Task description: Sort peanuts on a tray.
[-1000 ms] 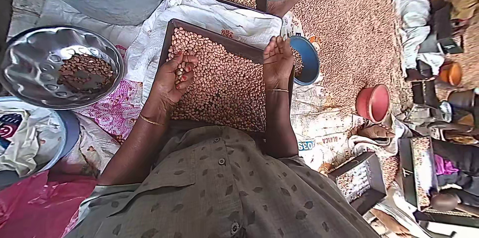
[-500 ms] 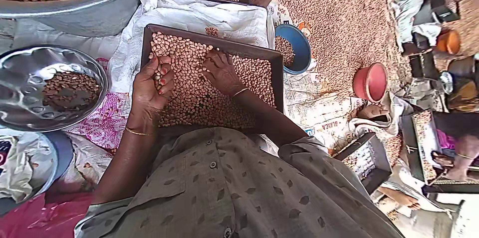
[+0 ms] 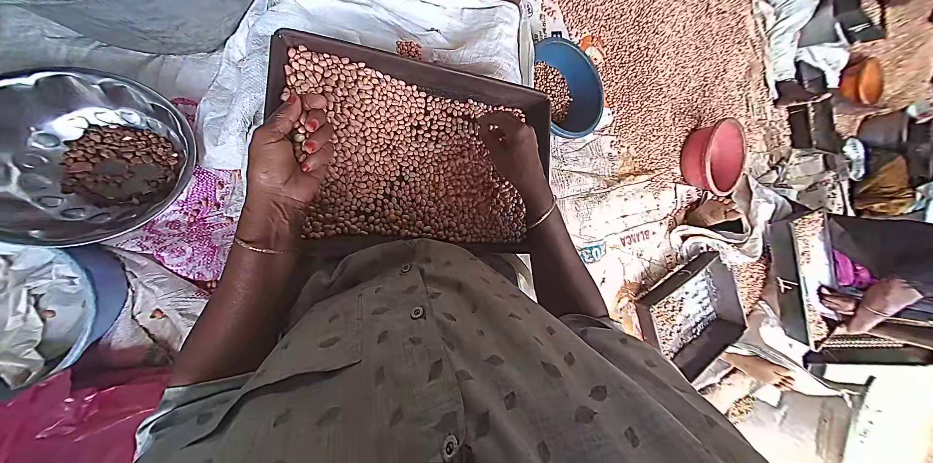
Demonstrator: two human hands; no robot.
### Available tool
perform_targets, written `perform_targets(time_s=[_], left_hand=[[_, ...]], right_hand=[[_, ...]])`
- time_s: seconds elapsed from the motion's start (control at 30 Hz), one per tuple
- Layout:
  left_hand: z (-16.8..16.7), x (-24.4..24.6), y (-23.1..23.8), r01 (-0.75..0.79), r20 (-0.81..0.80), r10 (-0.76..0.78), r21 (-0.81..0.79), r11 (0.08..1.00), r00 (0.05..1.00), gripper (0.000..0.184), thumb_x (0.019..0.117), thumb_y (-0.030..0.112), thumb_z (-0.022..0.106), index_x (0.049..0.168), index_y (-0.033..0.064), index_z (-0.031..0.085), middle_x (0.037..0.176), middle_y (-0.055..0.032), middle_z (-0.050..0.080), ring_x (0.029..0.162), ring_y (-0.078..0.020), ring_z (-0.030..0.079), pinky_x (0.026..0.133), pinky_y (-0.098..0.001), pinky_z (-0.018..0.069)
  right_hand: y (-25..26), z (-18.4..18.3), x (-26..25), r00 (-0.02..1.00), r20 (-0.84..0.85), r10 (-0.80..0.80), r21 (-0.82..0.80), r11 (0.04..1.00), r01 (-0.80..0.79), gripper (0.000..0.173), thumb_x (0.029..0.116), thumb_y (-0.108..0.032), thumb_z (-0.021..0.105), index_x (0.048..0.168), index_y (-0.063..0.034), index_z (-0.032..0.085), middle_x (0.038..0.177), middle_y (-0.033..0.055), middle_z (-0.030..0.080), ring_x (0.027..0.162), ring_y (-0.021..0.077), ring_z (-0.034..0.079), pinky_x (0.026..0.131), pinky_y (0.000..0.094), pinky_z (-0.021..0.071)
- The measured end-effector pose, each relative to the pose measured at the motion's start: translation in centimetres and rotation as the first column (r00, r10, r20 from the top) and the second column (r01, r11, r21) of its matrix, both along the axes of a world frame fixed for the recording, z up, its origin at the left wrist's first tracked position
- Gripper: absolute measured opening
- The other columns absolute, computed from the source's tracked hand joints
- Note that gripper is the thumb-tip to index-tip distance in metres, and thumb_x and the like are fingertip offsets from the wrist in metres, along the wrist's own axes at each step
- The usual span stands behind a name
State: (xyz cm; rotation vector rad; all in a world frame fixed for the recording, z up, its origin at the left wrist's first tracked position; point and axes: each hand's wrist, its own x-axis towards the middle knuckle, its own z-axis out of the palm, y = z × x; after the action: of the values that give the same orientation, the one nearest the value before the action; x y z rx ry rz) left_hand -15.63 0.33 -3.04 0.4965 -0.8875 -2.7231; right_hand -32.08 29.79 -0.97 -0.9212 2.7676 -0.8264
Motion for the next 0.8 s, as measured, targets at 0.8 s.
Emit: perform_targets(time_s=[0.8], left_hand=[[0.0,0.3,-0.3,-0.058,-0.034,0.058,0.024,0.998,0.998,0.046,0.1134,0.026,0.018,0.099,0.0142,0.061,0.069,0.0084,0.054,0.047,0.0015,0.044,0.041,-0.0101,0.0345]], right_hand=[[-11.7,-5.8,6.0,0.796,-0.338,0.503,0.103,0.86,-0.5,0.032,0.1027,-0.025,0.058,0.127,-0.0091,0.071,0.143,0.0166,0.06,0.137,0.0381,0.052,0.111,0.055,0.0405]])
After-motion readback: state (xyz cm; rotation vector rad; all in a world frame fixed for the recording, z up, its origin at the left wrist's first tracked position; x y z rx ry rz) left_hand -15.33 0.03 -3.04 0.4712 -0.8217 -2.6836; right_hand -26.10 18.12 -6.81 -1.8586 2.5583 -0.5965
